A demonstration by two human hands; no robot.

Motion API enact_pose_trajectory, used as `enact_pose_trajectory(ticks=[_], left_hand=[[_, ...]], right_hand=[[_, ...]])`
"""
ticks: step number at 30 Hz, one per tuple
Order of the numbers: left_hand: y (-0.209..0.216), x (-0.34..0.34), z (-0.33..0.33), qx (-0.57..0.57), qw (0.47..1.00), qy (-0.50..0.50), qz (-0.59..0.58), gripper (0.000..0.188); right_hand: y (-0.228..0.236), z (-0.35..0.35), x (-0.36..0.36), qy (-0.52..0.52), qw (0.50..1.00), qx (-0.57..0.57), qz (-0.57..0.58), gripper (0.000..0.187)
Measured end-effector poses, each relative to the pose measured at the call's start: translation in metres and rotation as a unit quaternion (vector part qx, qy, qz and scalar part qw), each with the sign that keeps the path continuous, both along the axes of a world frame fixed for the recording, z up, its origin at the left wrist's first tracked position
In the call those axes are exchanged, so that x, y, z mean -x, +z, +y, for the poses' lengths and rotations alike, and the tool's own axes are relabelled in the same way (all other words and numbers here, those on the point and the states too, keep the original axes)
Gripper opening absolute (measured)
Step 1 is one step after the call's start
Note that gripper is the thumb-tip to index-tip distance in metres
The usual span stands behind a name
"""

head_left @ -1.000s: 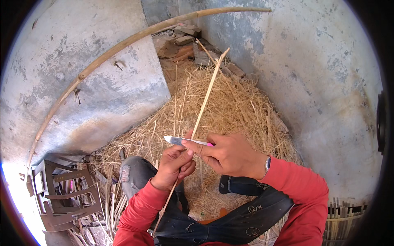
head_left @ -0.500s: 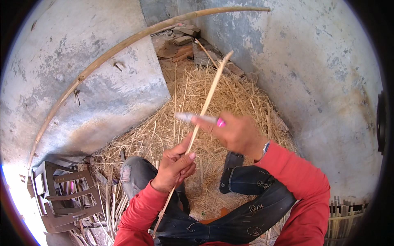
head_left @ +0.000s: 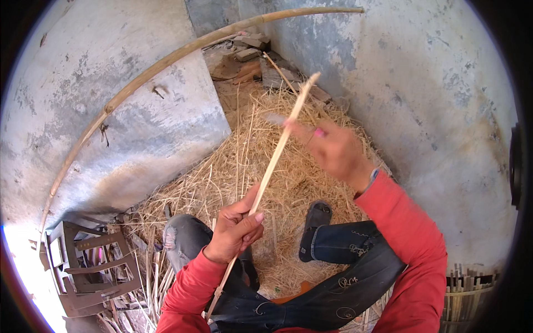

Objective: The person shaves a thin piece of wood with a knife, tapering one end and removing material, then continues the task while sitting on the floor.

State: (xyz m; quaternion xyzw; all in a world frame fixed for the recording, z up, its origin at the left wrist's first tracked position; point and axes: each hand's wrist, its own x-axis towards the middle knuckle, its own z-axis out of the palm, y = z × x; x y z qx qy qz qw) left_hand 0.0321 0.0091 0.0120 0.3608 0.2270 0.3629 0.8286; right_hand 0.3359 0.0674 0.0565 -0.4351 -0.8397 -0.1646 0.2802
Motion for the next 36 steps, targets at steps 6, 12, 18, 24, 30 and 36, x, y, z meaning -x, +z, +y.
enact_pose_trajectory(ticks=[6, 12, 18, 24, 30, 36], left_hand=[[-0.007, -0.003, -0.002, 0.007, 0.999, 0.010, 0.045, 0.063], [0.002, -0.001, -0.003, -0.009, 0.999, 0.014, 0.045, 0.062], [0.001, 0.000, -0.009, -0.028, 0.998, -0.058, 0.005, 0.057], [0.003, -0.001, -0.004, 0.025, 0.999, -0.039, -0.008, 0.054], [0.007, -0.006, -0.004, 0.026, 0.999, -0.047, 0.005, 0.054], [0.003, -0.009, -0.010, 0.009, 0.998, -0.067, 0.009, 0.055]], right_hand=[[-0.010, -0.043, 0.047, 0.102, 0.993, 0.059, -0.025, 0.067], [-0.009, 0.002, 0.007, -0.009, 1.000, -0.008, 0.006, 0.058], [0.011, 0.028, -0.095, -0.119, 0.973, -0.139, 0.138, 0.049], [0.031, -0.011, -0.044, -0.131, 0.904, 0.033, 0.406, 0.036], [0.034, -0.021, 0.004, -0.030, 0.911, 0.117, 0.395, 0.043], [0.017, -0.009, -0.002, -0.047, 0.934, 0.085, 0.345, 0.045]])
